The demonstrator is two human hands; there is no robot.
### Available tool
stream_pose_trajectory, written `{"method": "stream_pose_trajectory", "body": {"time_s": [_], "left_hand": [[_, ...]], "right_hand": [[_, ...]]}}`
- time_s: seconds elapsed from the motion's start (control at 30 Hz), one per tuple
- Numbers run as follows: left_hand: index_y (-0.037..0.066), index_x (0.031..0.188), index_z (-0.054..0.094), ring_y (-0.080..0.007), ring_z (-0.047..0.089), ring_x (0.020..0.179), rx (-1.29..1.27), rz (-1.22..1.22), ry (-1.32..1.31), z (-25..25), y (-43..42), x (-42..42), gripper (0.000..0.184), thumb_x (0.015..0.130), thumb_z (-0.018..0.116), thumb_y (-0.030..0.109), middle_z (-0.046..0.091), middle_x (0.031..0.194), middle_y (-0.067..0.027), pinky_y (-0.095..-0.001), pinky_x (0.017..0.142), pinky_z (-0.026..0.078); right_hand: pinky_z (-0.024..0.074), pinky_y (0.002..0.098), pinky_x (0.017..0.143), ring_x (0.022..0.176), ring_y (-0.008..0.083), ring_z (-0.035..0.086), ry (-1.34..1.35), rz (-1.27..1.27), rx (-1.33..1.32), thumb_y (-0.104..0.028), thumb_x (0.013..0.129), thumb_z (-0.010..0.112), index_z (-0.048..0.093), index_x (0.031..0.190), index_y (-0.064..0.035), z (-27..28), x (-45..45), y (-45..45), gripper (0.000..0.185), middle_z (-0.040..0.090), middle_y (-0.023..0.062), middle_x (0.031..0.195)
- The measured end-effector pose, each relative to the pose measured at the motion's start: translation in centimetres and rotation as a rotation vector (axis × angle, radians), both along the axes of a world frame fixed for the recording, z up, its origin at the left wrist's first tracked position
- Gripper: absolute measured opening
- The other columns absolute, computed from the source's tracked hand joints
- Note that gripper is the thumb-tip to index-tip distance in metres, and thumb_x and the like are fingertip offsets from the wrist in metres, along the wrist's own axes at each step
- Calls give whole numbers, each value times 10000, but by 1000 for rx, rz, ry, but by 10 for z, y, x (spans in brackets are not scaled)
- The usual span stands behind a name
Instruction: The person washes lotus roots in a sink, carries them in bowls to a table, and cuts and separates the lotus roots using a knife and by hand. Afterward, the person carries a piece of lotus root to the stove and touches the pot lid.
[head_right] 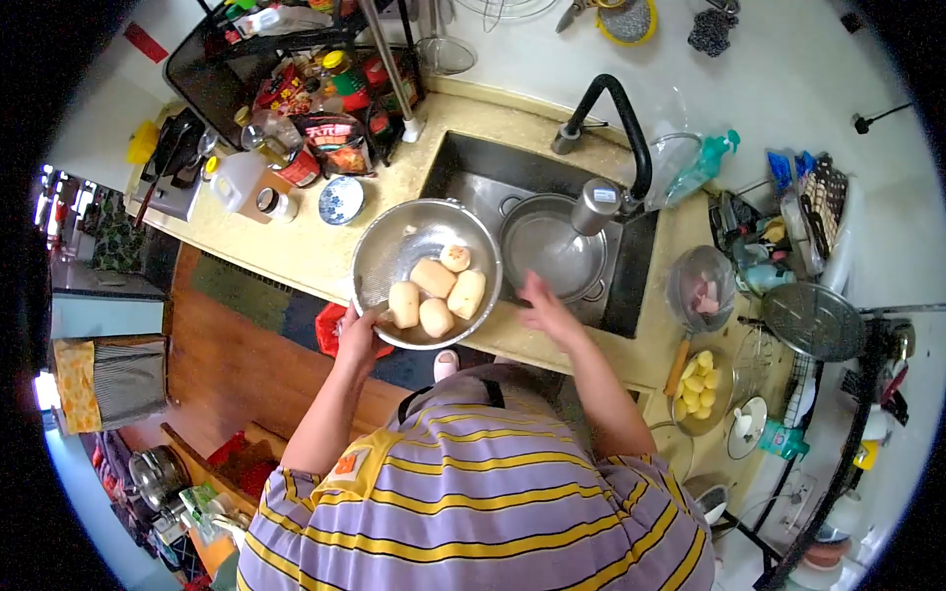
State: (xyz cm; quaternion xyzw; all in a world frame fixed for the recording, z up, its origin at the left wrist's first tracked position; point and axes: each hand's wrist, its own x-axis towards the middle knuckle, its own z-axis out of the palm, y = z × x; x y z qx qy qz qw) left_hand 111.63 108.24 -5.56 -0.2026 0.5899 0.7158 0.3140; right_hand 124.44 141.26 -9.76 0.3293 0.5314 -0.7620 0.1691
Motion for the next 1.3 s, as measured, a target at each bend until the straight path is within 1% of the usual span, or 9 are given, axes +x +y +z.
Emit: {"method": "stream_pose_trajectory", "body": {"time_s": [0.1, 0.33, 0.43, 0.53, 0.87, 0.9, 1.03, 1.2, 1.3], "left_hand": [[175, 1465, 313, -204, 642, 879, -16, -99, -87, 27, 3, -7, 591, 911, 480, 50, 601, 1089, -92, -347, 709, 591], [141, 1537, 205, -218, 569, 1124, -9, -302, 654, 39, -33, -2, 751, 855, 475, -22, 499, 1357, -145, -311, 798, 546], [151, 1539, 200, -213, 591, 1068, 29, -264, 194, 53, -28, -4, 754, 854, 466, -21, 518, 1320, -140, -317, 770, 551], [168, 1524, 255, -174, 606, 870, -27, -324, 107, 44, -25, -8, 735, 854, 515, 18, 590, 1180, -98, -292, 619, 523], [99, 1456, 339, -204, 653, 932, -51, -568, 177, 27, 13, -9, 597, 888, 523, 77, 598, 1211, -105, -287, 626, 561], [111, 1468, 308, -248, 659, 946, -20, -614, 136, 12, 17, -10, 655, 851, 500, 9, 581, 1233, -130, -360, 690, 608], [138, 1470, 295, -280, 662, 978, -5, -705, -5, 14, 47, 9, 671, 841, 469, -19, 570, 1256, -132, -400, 705, 622], [126, 1429, 339, -315, 673, 943, 20, -792, -132, 16, 92, 35, 648, 812, 451, -37, 561, 1253, -172, -407, 671, 632], [133, 1454, 299, -318, 653, 1023, -20, -914, -104, 15, 120, 48, 669, 819, 444, -17, 552, 1278, -177, -414, 703, 624]], "right_hand": [[447, 451, 1031, 1296, 293, 488, 180, -168, -190, -388, 991, 570, 150, 1566, -142, 59, -35, -78, 753, 372, 201, 1506], [345, 344, 1093, 1293, 244, 447, 508, -264, 550, -76, 938, 481, 246, 1492, -8, 92, -9, -127, 605, 476, 168, 1401], [353, 343, 1085, 1278, 241, 451, 384, -259, 472, -50, 920, 443, 244, 1497, -21, 62, -8, -131, 610, 470, 163, 1405], [377, 339, 1058, 1238, 232, 478, 282, -329, 325, -42, 907, 431, 225, 1511, -29, 45, -6, -134, 638, 485, 164, 1385], [361, 352, 1102, 1322, 240, 433, 211, -401, 531, -32, 924, 493, 161, 1536, -17, 27, 37, -120, 697, 429, 172, 1456], [433, 402, 1035, 1231, 315, 538, 422, -386, 690, -339, 1003, 512, 137, 1556, -74, 9, 50, -114, 719, 485, 193, 1419], [456, 443, 1033, 1167, 321, 605, 193, -759, 38, -658, 990, 330, 165, 1550, -36, 32, 136, -71, 853, 416, 218, 1489], [473, 487, 1046, 1164, 379, 565, 275, -1844, -286, -436, 998, 544, 233, 1459, 1, -15, 266, 14, 707, 518, 265, 1279], [499, 508, 1024, 1127, 395, 572, 247, -1901, -260, -314, 993, 578, 251, 1440, -18, -35, 310, 48, 627, 521, 252, 1231]]}}
